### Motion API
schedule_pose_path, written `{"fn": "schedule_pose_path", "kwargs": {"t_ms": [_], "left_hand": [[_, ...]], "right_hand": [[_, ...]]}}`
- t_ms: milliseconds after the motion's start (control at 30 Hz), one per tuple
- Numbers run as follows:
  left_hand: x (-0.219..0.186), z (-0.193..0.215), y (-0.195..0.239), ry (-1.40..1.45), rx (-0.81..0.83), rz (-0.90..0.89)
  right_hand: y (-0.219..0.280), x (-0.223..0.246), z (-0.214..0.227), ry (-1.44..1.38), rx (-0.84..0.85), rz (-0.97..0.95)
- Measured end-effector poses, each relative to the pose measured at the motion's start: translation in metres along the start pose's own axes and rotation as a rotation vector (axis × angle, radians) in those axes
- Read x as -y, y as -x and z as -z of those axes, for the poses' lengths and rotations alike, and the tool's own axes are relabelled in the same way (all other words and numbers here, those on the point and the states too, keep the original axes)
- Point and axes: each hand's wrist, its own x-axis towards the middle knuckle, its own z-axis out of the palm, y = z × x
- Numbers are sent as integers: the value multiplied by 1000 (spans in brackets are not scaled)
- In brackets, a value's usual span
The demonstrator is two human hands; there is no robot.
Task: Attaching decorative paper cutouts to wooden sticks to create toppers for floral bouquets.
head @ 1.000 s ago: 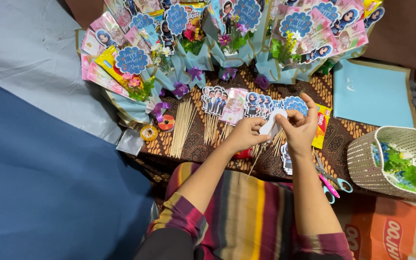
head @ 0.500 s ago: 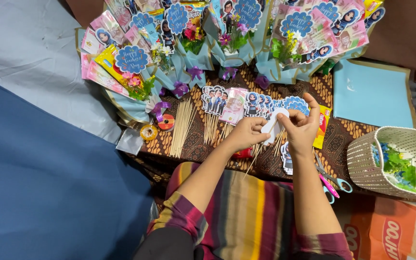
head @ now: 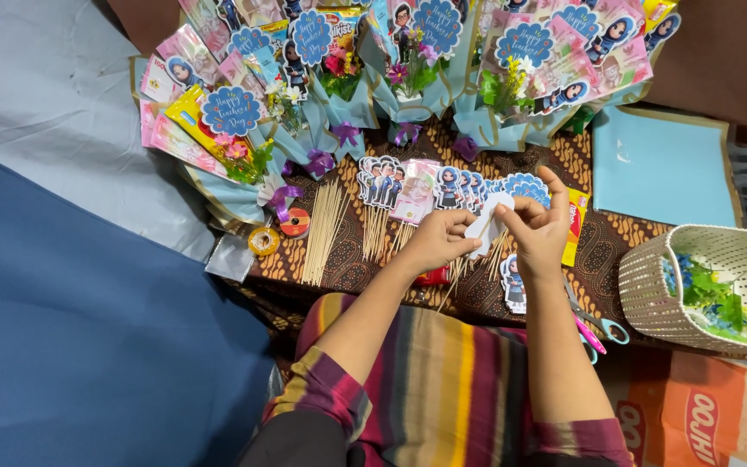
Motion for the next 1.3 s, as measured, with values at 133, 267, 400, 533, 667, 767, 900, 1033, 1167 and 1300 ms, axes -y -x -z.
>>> {"fn": "schedule_pose_path", "kwargs": {"t_ms": [133,267,400,533,667,767,900,1033,1167,1300], "left_hand": [[3,1,-1,-8,2,0],[3,0,-1,-4,-1,-7],[0,0,0,13,-1,-5],[4,0,-1,64,2,-8],[4,0,-1,44,-3,-12],[1,-1,0,37,-10,-13],[1,-2,0,41,-23,-10],[2,-3,-1,35,-30,-15],[2,-4,-1,33,-34,-27],[1,-6,0,45,-40,-35]], "right_hand": [[0,-3,0,20,-3,10],[0,-3,0,15,-7,13],[-1,-3,-1,17,-11,26],[-1,-5,-1,17,-10,28],[-2,-9,1,21,-4,35],[-2,-9,1,25,-4,35],[-3,-10,1,26,-7,36],[-2,-7,0,36,-8,43],[-1,-6,-1,40,-19,52],[-2,-6,0,58,-33,62]]}}
